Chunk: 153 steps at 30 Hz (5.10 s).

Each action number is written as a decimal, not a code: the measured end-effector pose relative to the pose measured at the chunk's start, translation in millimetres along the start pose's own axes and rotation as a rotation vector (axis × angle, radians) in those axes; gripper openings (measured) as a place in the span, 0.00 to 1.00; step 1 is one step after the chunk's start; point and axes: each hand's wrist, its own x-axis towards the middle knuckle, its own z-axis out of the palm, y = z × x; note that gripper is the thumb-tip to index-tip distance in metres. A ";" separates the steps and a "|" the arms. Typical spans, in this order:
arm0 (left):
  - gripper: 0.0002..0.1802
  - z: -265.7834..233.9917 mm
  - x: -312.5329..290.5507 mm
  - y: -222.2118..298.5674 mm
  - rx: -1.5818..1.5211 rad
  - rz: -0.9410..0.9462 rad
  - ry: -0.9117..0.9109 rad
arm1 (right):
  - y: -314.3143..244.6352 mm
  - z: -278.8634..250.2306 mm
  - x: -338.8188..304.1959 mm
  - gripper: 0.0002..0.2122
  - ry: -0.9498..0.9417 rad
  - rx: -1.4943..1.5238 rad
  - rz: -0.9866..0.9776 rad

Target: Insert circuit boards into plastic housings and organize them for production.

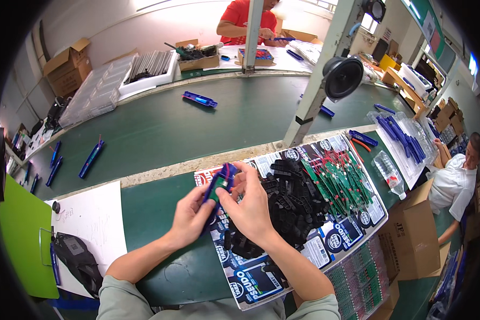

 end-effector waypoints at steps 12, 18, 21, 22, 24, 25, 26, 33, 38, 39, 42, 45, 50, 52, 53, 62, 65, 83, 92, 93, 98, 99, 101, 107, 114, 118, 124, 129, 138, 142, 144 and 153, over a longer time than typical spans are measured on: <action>0.18 -234.9 138.7 -18.7 1.062 -0.014 0.372 | 31.9 -80.1 26.4 0.05 -0.276 -0.788 -0.266; 0.19 -290.1 139.6 -40.9 1.512 -0.088 0.380 | 29.7 -73.1 32.2 0.11 -0.674 -0.992 -0.466; 0.20 -269.9 138.4 -30.9 1.620 -0.147 0.472 | 20.6 -73.2 34.6 0.07 -0.720 -1.059 -0.487; 0.19 -268.5 139.0 -25.6 1.634 0.005 0.530 | 18.3 -72.7 35.0 0.05 -0.719 -1.067 -0.503; 0.19 -253.8 151.7 -19.4 1.632 0.165 0.579 | 17.3 -75.9 36.1 0.04 -0.702 -1.044 -0.505; 0.18 -239.5 161.4 -15.8 1.572 0.195 0.522 | 16.3 -77.9 36.0 0.04 -0.680 -1.003 -0.485; 0.17 -219.8 171.8 -15.1 1.498 0.228 0.459 | 14.6 -83.9 35.2 0.04 -0.658 -0.975 -0.453; 0.13 -74.1 218.5 -58.7 1.090 0.298 -0.070 | 21.5 -98.6 13.7 0.10 -0.315 -0.510 -0.166; 0.12 4.3 211.7 -28.5 0.739 0.377 -0.159 | 23.6 -113.9 -7.4 0.12 -0.226 -0.683 -0.277; 0.11 11.4 204.0 -18.0 0.647 0.351 -0.175 | 25.0 -113.4 -11.8 0.13 -0.212 -0.696 -0.285; 0.11 51.1 169.6 23.5 0.366 0.215 -0.212 | 30.1 -113.3 -24.6 0.18 -0.148 -0.711 -0.292; 0.22 88.0 123.6 73.1 -0.106 0.176 -0.361 | 24.1 -139.5 -47.4 0.22 0.019 -0.685 -0.315; 0.37 108.4 73.5 72.6 -0.859 0.090 -0.711 | 63.1 -215.8 -132.1 0.09 0.631 -0.641 0.000; 0.37 128.3 53.3 64.7 -0.936 0.024 -0.747 | 99.5 -277.3 -209.0 0.07 0.855 -0.652 0.177; 0.38 134.1 47.2 63.5 -0.945 0.002 -0.757 | 120.2 -294.5 -243.8 0.08 0.945 -0.766 0.458; 0.39 183.7 -4.4 81.5 -1.020 -0.195 -0.769 | 262.5 -349.9 -511.6 0.11 0.938 -0.906 1.124; 0.40 201.8 -17.3 92.9 -1.007 -0.251 -0.765 | 262.1 -346.7 -475.8 0.10 0.953 -0.873 0.960; 0.44 262.0 -39.5 138.0 -1.010 -0.387 -0.358 | 321.1 -458.9 -256.1 0.31 0.283 -1.364 1.058; 0.25 157.8 -16.2 80.5 -0.244 -0.244 -0.215 | 292.5 -511.6 -277.7 0.29 0.307 -1.250 0.700; 0.22 142.4 -17.3 78.4 -0.211 -0.253 -0.157 | 283.1 -507.9 -277.5 0.25 0.401 -1.185 0.531; 0.15 90.1 -13.0 55.1 -0.024 -0.230 -0.088 | 154.1 -465.6 -257.5 0.15 0.793 -1.141 0.073; 0.14 86.7 -10.5 46.5 0.002 -0.216 -0.128 | 114.1 -453.6 -250.8 0.14 0.866 -1.075 0.063; 0.14 81.3 -7.0 39.8 -0.036 -0.208 -0.198 | 35.1 -414.1 -233.8 0.13 0.942 -1.018 0.037; 0.28 59.0 0.4 34.0 -0.158 -0.180 -0.413 | -63.1 -225.4 -124.5 0.14 0.216 -0.119 -0.007; 0.21 11.0 9.3 39.5 -0.501 -0.268 -0.080 | -41.3 -51.9 -1.5 0.28 0.119 -0.314 -0.446; 0.17 -20.2 12.1 34.8 -0.510 -0.225 0.115 | -8.9 -4.0 11.7 0.24 -0.152 0.418 0.047; 0.16 -35.9 7.9 15.9 -0.569 -0.303 0.103 | 21.6 20.5 17.8 0.11 -0.430 0.214 0.207; 0.11 -35.2 10.2 -2.2 -0.463 -0.272 0.250 | 24.1 36.8 19.6 0.11 -0.353 0.030 0.095; 0.09 -19.2 6.8 2.3 -0.399 -0.226 0.349 | 20.1 39.0 11.2 0.09 -0.272 -0.255 -0.215; 0.07 -16.7 8.7 3.8 -0.470 -0.268 0.374 | 4.6 37.6 17.0 0.08 -0.248 -0.162 -0.154; 0.07 -14.1 9.8 6.9 -0.486 -0.284 0.365 | 2.7 32.5 18.0 0.08 -0.283 -0.161 -0.101; 0.12 -33.6 9.2 -17.9 -0.073 -0.179 0.275 | -33.7 12.0 27.0 0.09 -0.266 0.151 0.096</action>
